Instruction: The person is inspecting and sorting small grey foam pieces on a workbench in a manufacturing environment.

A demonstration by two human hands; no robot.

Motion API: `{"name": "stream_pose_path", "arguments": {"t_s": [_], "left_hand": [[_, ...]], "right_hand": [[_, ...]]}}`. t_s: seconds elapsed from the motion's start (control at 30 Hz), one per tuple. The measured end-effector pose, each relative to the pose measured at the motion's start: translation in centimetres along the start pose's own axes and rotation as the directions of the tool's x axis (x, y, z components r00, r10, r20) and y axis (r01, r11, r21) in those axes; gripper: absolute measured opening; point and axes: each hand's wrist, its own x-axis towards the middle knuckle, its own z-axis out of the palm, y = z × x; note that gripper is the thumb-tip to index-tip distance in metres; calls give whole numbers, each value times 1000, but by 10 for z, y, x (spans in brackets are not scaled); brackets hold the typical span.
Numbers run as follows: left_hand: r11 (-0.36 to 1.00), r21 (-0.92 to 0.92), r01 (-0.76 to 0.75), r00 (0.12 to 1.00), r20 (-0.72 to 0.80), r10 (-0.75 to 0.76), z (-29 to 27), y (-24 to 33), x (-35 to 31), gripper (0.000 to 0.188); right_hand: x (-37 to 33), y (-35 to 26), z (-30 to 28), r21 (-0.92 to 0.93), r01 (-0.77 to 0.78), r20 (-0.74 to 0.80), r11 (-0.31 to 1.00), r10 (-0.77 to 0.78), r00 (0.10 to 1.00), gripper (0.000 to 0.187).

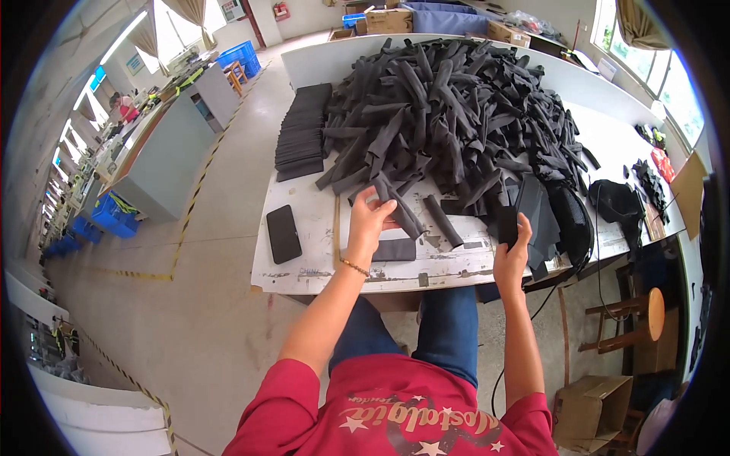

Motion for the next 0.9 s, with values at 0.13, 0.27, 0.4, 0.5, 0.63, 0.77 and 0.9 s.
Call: {"name": "stream_pose_path", "arguments": {"t_s": [0.13,0.27,0.4,0.5,0.63,0.77,0.9], "left_hand": [[970,-196,146,989,2,-148,-9,-5,-19,38],[960,-242,141,988,-35,-154,5,-11,-48,26],[908,-393,145,989,40,-141,11,-10,-68,19],[822,-569,-27,984,-159,-78,-5,-7,-63,22],[707,-671,-224,942,-334,-18,-18,4,-64,42],[796,-583,160,981,184,-63,-7,-45,-110,50],[937,-345,49,999,25,-44,6,-27,-110,21]], "right_hand": [[-10,-54,-1,482,-288,285,828,163,945,72],[-35,-94,17,533,-419,452,735,172,875,50],[-50,-98,43,506,-433,371,746,264,890,15],[-64,-98,36,524,-409,398,747,209,893,13],[-77,-96,26,667,-562,432,489,362,826,14],[-71,-110,31,730,-611,489,307,391,780,12],[-64,-124,30,458,-355,402,815,166,900,21]]}}
